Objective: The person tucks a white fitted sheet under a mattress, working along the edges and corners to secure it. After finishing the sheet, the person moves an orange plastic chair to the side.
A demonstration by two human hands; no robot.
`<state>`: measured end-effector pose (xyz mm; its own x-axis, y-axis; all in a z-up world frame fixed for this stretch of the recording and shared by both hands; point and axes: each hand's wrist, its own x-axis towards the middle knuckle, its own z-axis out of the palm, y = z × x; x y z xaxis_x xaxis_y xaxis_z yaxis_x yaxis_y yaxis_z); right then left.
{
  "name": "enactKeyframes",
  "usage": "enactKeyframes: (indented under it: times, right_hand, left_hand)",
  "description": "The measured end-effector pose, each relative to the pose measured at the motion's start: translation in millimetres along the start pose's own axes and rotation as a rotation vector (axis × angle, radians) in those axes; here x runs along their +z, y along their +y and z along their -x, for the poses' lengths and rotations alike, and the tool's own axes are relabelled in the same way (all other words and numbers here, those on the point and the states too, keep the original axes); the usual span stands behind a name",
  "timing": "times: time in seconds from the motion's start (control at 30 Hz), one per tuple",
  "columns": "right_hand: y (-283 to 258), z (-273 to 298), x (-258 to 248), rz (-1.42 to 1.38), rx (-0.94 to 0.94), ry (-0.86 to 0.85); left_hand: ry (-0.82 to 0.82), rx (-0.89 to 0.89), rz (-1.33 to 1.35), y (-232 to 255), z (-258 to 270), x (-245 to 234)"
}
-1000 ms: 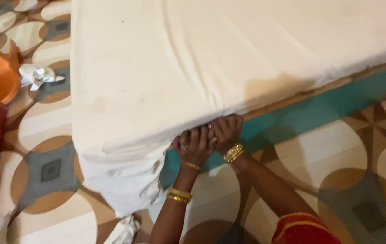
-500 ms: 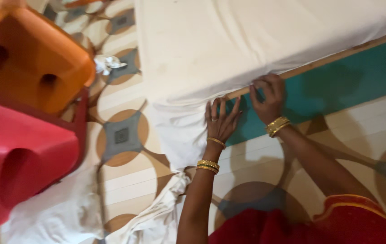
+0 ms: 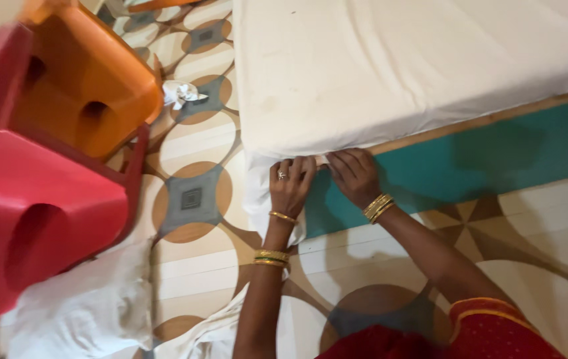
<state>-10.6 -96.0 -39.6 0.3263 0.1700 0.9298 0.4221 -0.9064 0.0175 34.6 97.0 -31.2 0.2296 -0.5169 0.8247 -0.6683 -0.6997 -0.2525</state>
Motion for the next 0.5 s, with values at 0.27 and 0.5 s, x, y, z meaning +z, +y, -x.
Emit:
enactKeyframes:
  times: [0.27, 0.5]
  right_hand:
    - [15.7, 13.2, 23.4, 0.062, -0.118, 0.125]
    - [8.6, 15.2, 35.9, 0.181, -0.007, 0.127]
  left_hand:
    - [0.027, 0.063, 0.193, -2.0, -5.6, 2.0]
    - [0.191, -0.072, 0.124, 18.6, 3.4, 31.5]
